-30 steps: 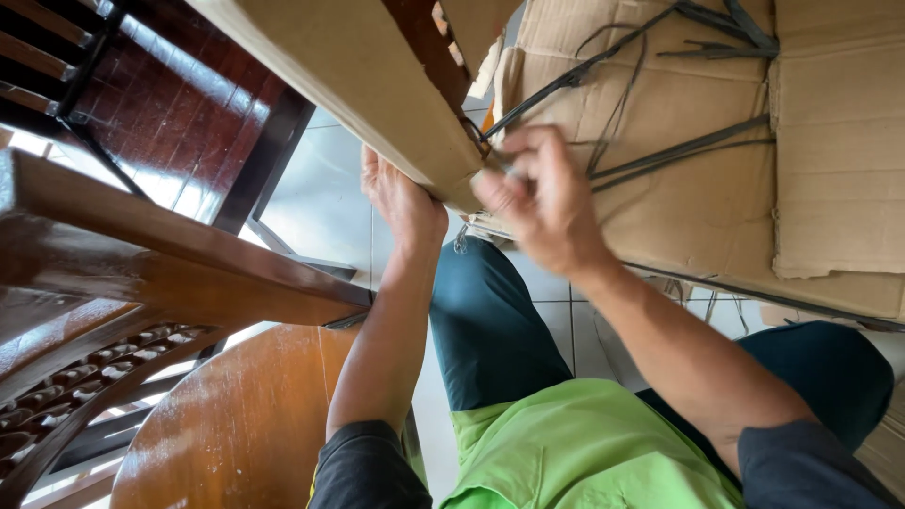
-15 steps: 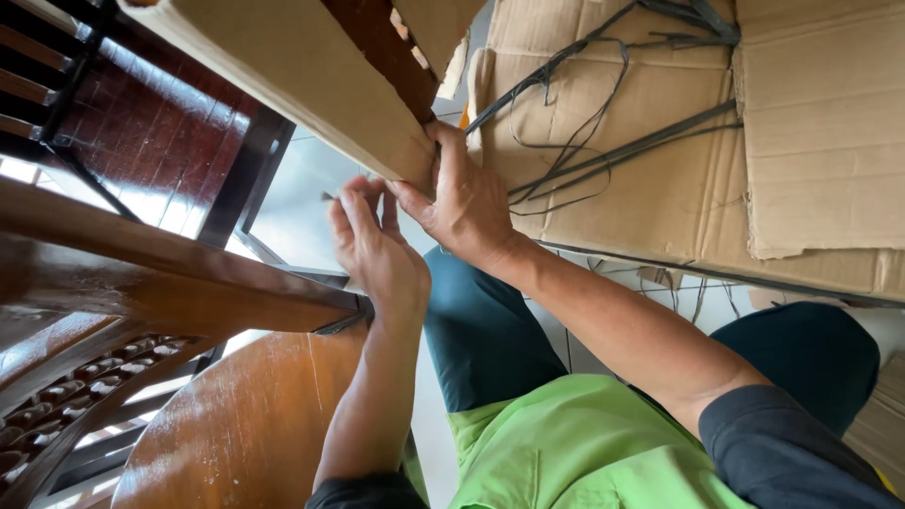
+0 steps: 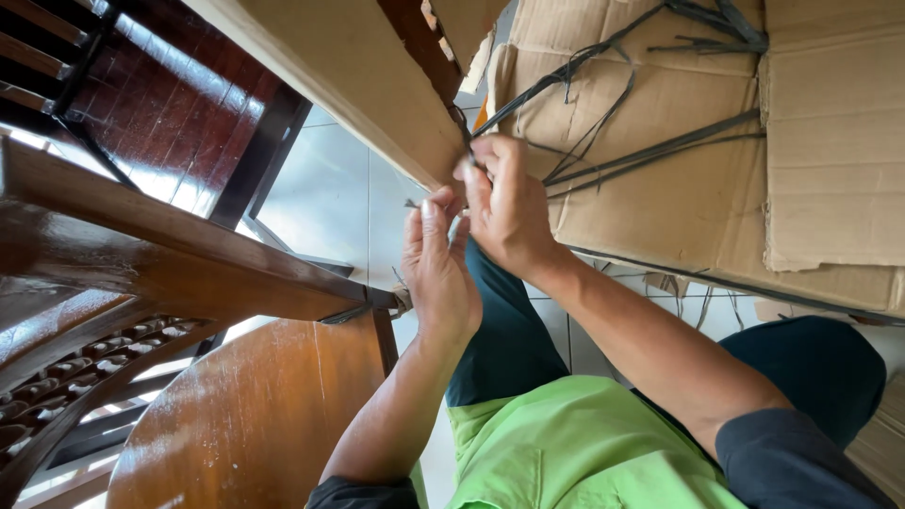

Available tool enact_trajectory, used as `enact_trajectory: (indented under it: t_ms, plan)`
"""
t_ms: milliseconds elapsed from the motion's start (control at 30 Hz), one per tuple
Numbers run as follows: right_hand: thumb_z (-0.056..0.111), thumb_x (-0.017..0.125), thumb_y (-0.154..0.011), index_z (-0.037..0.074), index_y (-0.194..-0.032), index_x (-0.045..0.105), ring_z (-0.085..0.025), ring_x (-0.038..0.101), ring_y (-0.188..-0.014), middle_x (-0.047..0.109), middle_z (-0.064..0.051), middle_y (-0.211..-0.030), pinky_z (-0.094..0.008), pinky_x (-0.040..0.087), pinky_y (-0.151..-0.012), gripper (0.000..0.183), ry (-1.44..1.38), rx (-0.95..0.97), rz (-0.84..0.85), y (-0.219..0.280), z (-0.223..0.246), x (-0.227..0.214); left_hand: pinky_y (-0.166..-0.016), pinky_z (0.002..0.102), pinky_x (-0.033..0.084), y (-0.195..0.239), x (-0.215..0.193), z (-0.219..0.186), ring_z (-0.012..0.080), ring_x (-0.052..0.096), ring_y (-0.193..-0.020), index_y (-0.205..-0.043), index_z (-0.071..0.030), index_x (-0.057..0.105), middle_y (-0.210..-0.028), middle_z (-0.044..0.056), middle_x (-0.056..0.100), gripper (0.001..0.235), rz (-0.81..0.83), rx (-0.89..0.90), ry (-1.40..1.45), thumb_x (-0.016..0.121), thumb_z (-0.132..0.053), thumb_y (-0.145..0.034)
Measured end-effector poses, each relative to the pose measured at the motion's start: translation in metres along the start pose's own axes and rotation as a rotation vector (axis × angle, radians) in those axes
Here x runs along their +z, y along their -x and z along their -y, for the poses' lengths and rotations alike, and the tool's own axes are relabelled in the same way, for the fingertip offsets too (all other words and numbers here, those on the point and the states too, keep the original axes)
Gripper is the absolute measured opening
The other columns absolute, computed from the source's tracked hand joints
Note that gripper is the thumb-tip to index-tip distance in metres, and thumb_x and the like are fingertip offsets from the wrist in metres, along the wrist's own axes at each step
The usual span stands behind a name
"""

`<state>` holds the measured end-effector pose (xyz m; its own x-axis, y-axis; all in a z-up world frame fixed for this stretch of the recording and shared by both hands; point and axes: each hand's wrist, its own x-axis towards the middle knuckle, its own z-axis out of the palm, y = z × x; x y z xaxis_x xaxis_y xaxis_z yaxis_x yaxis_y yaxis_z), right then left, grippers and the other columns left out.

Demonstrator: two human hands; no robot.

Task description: The person wraps cardboard around the curved backrest and legs of a wooden chair, securing the protective layers with tape.

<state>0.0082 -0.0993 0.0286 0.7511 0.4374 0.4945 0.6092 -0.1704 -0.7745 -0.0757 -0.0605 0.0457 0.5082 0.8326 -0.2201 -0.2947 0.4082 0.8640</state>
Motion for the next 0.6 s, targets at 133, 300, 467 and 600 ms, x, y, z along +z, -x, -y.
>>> enact_trajectory:
  t_ms: [133,300,467,600]
  plan:
    - [0.017,0.048,-0.108,0.01,-0.122,0.049,-0.032,0.076,-0.075,0.076,-0.006,-0.082,-0.044,0.06,-0.067,0.016,0.065,-0.048,-0.063,0.022,0.021,-0.011,-0.095,0.032,0.054,0.0,-0.003,0.011,0.017,0.068,-0.107,-0.109,-0.006,0.069,-0.106,0.008,0.073,0.023,0.145,-0.004,0.046,0.056,-0.025,-0.108]
    - [0.02,0.056,-0.104,0.013,-0.116,0.053,-0.029,0.074,-0.067,0.072,-0.002,-0.074,-0.041,0.059,-0.062,0.014,0.092,-0.024,-0.036,0.055,0.007,-0.014,-0.092,0.033,0.056,-0.004,-0.004,-0.005,0.0181,0.069,-0.103,-0.105,-0.003,0.069,-0.105,0.015,0.074,0.021,0.275,0.004,0.036,0.057,-0.021,-0.108]
    - [0.006,0.072,-0.093,0.005,-0.11,0.059,-0.037,0.075,-0.076,0.076,-0.013,-0.086,-0.04,0.058,-0.063,0.022,-0.144,-0.011,-0.046,0.049,0.026,-0.033,-0.059,0.02,0.055,-0.015,-0.012,0.006,0.0105,0.064,-0.06,-0.102,0.002,0.068,-0.075,0.002,0.056,0.021,0.271,0.13,-0.055,0.058,-0.016,-0.107]
    - [0.014,0.069,-0.099,0.003,-0.129,0.063,-0.027,0.072,-0.085,0.073,-0.012,-0.1,-0.038,0.059,-0.077,0.032,-0.17,-0.167,-0.069,0.018,0.025,-0.054,-0.046,0.021,0.045,-0.005,-0.008,-0.006,0.0044,0.046,-0.052,-0.108,0.002,0.071,-0.076,0.0,0.043,0.024,0.296,0.214,-0.195,0.056,-0.017,-0.108]
